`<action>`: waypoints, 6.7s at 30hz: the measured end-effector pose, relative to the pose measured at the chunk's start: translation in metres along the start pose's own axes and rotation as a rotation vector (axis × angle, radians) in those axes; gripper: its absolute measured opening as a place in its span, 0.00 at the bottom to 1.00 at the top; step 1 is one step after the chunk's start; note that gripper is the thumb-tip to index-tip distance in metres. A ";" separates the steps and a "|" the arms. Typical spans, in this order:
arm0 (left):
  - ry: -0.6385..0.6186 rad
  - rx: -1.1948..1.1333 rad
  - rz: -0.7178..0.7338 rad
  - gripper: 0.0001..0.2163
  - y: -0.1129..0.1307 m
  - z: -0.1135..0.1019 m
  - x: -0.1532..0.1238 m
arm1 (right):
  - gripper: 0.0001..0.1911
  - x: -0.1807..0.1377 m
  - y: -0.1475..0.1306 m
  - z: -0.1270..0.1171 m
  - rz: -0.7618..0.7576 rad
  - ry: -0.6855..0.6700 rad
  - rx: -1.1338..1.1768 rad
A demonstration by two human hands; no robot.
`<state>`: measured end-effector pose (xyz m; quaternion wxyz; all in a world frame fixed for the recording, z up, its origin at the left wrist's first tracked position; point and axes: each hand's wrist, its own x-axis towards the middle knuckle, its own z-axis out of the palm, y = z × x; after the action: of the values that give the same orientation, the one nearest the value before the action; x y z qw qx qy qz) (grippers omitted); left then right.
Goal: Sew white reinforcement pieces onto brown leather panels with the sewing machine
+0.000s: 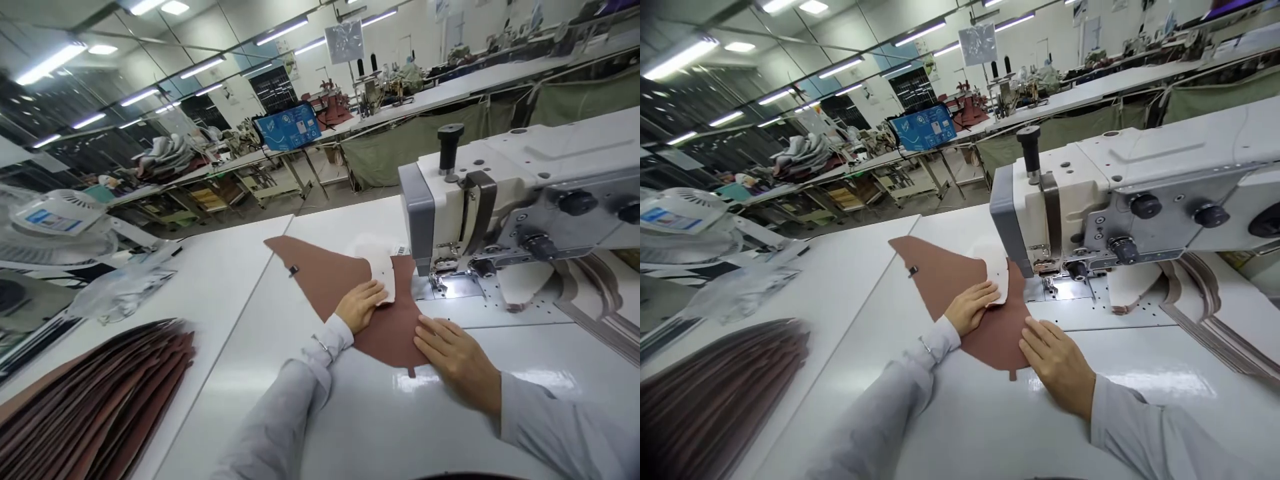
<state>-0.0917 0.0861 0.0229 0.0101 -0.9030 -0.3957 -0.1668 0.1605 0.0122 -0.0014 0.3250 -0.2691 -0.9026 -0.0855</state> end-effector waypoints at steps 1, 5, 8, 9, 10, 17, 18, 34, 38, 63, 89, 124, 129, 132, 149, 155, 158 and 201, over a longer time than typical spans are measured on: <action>0.008 0.005 0.018 0.14 -0.002 0.002 0.007 | 0.15 0.001 0.001 0.001 -0.014 0.008 0.027; 0.138 -0.038 -0.006 0.13 0.034 0.015 0.010 | 0.15 0.004 0.004 0.001 0.008 0.044 0.061; 0.210 -0.103 -0.055 0.14 0.077 0.020 -0.002 | 0.15 0.007 0.005 -0.001 0.070 0.055 0.031; 0.226 -0.101 -0.076 0.13 0.088 0.021 -0.005 | 0.15 0.008 0.005 -0.002 0.077 0.055 0.038; 0.239 -0.087 -0.094 0.13 0.095 0.022 -0.007 | 0.14 0.008 0.004 -0.003 0.077 0.055 0.056; 0.177 0.031 -0.095 0.14 0.099 0.026 0.003 | 0.13 0.005 -0.008 -0.004 0.077 0.026 0.176; 0.163 0.037 -0.093 0.15 0.099 0.026 0.003 | 0.13 0.004 -0.009 -0.004 0.081 0.021 0.179; 0.109 0.161 -0.102 0.14 0.107 0.030 0.008 | 0.12 0.007 -0.009 0.000 0.079 0.097 0.187; 0.126 0.109 -0.115 0.14 0.106 0.032 0.008 | 0.11 0.007 -0.009 0.000 0.077 0.101 0.182; 0.103 -0.191 -0.035 0.12 0.072 0.055 0.062 | 0.15 0.013 0.027 -0.006 0.226 -0.074 0.091; 0.061 -0.134 -0.037 0.11 0.078 0.047 0.063 | 0.15 0.011 0.023 -0.004 0.220 -0.059 0.052; -0.006 -0.112 0.250 0.13 0.065 0.048 0.084 | 0.19 0.007 0.004 0.013 0.167 -0.050 -0.050; -0.045 -0.043 0.212 0.13 0.071 0.051 0.081 | 0.16 -0.004 0.020 -0.009 0.313 0.021 -0.030; -0.063 -0.019 0.201 0.12 0.074 0.048 0.079 | 0.16 -0.008 0.030 -0.016 0.397 -0.109 -0.220; 0.000 -0.052 0.096 0.09 0.071 0.051 0.077 | 0.13 0.009 0.051 -0.007 0.408 -0.151 -0.263; -0.093 0.078 -0.009 0.11 0.066 0.052 0.089 | 0.11 0.011 0.056 -0.003 0.456 -0.142 -0.269; -0.136 0.117 -0.034 0.12 0.066 0.048 0.093 | 0.11 0.010 0.056 -0.003 0.469 -0.142 -0.258; -0.412 -0.105 -0.285 0.33 0.041 -0.001 0.023 | 0.13 -0.006 0.062 -0.002 0.356 -0.077 -0.291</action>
<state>-0.0479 0.0738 0.0359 -0.1412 -0.8525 -0.5034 0.0004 0.1992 0.0612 -0.0047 0.2579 -0.4712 -0.8308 -0.1459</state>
